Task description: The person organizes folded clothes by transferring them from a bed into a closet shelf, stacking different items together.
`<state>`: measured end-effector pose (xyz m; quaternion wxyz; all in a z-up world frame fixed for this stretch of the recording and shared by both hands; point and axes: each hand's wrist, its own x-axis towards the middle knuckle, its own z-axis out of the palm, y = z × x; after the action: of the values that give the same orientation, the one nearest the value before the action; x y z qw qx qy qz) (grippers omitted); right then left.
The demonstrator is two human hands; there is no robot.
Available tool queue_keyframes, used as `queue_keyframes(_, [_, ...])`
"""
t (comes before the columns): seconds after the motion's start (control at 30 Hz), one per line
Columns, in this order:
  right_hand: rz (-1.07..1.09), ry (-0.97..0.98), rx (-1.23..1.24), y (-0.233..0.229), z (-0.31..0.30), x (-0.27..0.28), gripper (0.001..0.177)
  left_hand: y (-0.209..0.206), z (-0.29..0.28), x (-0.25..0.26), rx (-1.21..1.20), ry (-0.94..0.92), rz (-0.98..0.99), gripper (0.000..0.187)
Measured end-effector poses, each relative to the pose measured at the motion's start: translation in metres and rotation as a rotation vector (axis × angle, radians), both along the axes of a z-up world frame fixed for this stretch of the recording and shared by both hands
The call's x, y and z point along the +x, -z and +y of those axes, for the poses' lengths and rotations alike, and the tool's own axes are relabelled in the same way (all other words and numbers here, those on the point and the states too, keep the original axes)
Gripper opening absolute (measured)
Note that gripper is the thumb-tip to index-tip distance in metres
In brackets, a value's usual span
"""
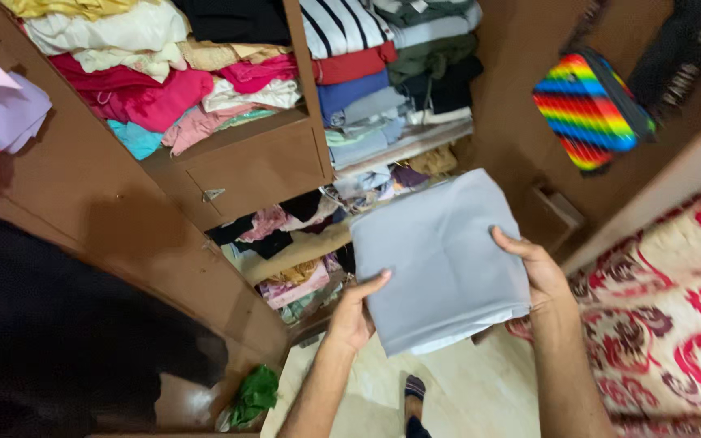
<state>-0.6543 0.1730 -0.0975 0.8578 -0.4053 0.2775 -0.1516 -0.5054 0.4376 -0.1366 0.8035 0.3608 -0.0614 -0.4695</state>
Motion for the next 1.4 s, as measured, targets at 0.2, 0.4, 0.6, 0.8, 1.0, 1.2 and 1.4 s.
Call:
queue_keyframes(0.2, [-0.111,-0.041,-0.071,-0.054,-0.079,0.101,0.060,-0.056,-0.083,0.096,0.054,-0.149,-0.047,0.056])
queue_keyframes(0.4, [-0.166,-0.036,-0.283,-0.126,-0.150,0.228,0.064,-0.117,-0.163,0.211,0.105,-0.487,-0.582,0.059])
queue_keyframes(0.6, [-0.232,-0.165,-0.327,-0.169,-0.181,0.340,0.059,-0.179,-0.204,0.287,0.529,-1.268,-1.487,0.073])
queue_keyframes(0.8, [-0.139,-0.063,-0.363,-0.198,-0.202,0.432,0.052,-0.229,-0.234,0.280,0.978,-0.825,-1.524,0.076])
queue_keyframes(1.0, [-0.278,-0.100,-0.375,-0.210,-0.220,0.507,0.051,-0.233,-0.273,0.346,0.903,-1.134,-1.601,0.056])
queue_keyframes(1.2, [-0.322,-0.191,-0.355,-0.187,-0.226,0.596,0.042,-0.218,-0.311,0.457,1.190,-1.263,-1.313,0.040])
queue_keyframes(1.4, [0.225,-0.131,-0.996,-0.146,-0.271,0.637,0.039,-0.158,-0.351,0.520,1.221,-1.183,-1.039,0.059])
